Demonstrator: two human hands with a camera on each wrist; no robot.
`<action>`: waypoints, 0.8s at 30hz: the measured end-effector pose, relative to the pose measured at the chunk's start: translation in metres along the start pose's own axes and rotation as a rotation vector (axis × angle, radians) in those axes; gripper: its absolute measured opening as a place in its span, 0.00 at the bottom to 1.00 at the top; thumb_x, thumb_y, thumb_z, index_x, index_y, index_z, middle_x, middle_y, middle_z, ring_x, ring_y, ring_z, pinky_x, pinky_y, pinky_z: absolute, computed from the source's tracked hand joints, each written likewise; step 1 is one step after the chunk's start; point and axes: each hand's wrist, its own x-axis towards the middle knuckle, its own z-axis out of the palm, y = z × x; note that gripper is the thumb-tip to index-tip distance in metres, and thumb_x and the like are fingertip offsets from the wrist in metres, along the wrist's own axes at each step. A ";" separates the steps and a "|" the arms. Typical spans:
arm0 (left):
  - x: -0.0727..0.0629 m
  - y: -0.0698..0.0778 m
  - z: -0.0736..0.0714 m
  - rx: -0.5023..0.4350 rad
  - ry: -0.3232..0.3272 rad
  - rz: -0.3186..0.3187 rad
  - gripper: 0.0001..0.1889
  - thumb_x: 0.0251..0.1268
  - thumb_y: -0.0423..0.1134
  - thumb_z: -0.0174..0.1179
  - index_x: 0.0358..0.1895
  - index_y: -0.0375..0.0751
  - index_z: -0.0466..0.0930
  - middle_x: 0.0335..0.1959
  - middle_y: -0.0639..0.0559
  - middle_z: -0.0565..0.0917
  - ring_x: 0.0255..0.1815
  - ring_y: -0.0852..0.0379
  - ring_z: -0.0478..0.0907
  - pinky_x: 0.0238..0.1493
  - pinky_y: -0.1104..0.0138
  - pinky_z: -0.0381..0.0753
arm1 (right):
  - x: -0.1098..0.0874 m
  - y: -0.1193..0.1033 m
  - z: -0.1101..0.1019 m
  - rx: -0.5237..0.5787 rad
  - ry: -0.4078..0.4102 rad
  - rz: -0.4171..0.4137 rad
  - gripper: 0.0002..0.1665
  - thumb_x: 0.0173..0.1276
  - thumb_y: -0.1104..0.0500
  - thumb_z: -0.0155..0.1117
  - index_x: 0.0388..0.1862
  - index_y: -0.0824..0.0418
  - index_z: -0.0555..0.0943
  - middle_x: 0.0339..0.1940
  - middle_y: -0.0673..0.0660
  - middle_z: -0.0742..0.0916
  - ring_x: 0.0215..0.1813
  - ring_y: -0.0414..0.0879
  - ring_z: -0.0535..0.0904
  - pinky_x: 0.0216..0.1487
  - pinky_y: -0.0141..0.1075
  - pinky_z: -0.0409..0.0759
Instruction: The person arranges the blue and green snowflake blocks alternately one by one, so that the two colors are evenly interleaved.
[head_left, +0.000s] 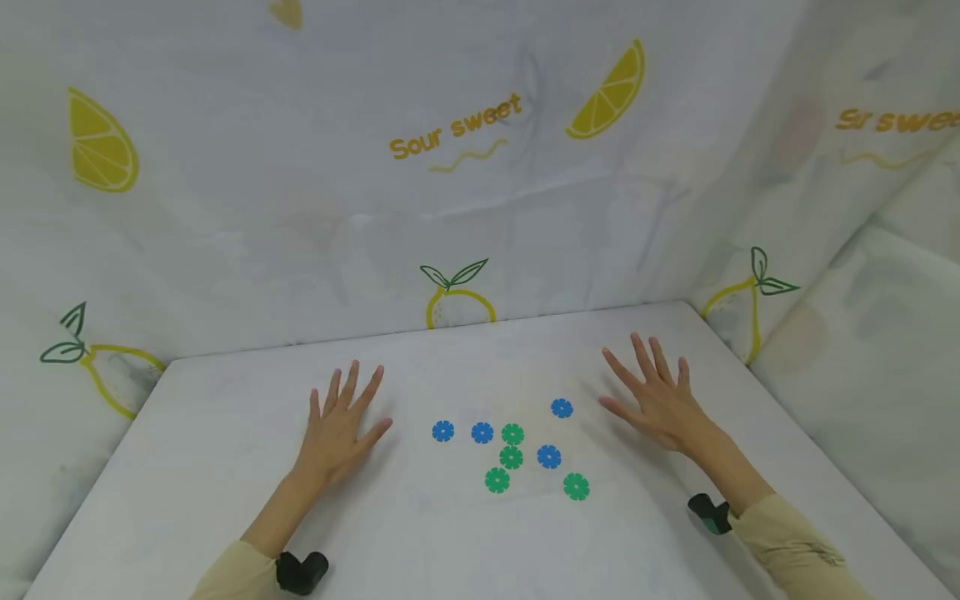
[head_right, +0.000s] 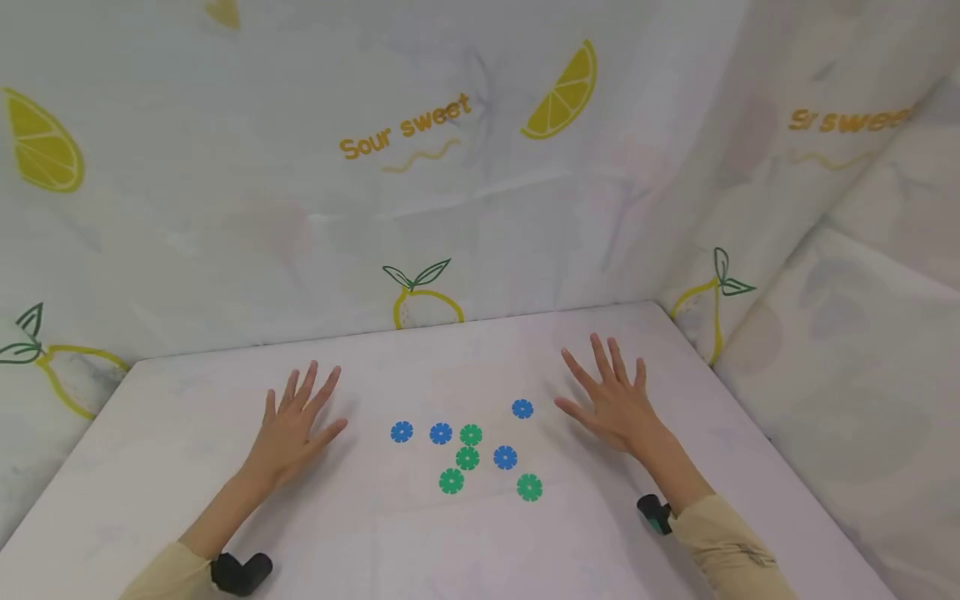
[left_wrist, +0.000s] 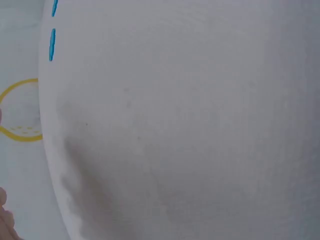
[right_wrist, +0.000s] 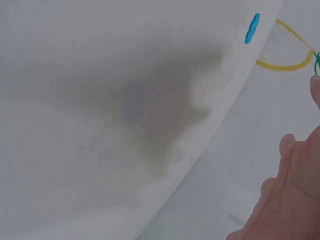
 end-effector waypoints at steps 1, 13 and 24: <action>0.001 0.002 0.001 -0.046 0.001 0.013 0.39 0.68 0.56 0.54 0.77 0.58 0.45 0.77 0.39 0.47 0.75 0.35 0.45 0.65 0.34 0.49 | -0.002 -0.001 -0.001 0.004 0.003 -0.009 0.45 0.68 0.35 0.51 0.78 0.48 0.50 0.78 0.66 0.42 0.76 0.63 0.30 0.63 0.74 0.35; 0.016 0.034 0.025 -0.581 -0.046 0.050 0.28 0.50 0.36 0.73 0.57 0.36 0.79 0.49 0.43 0.84 0.46 0.48 0.82 0.47 0.58 0.82 | -0.030 -0.021 -0.007 0.116 0.008 -0.066 0.37 0.73 0.44 0.52 0.76 0.52 0.57 0.77 0.66 0.54 0.75 0.65 0.46 0.63 0.68 0.56; 0.028 0.044 0.043 -0.568 -0.123 0.040 0.23 0.46 0.35 0.75 0.48 0.32 0.84 0.40 0.45 0.84 0.41 0.52 0.83 0.44 0.67 0.82 | -0.048 -0.033 0.004 0.500 -0.007 -0.099 0.25 0.64 0.57 0.67 0.60 0.62 0.77 0.59 0.60 0.76 0.59 0.57 0.69 0.52 0.48 0.79</action>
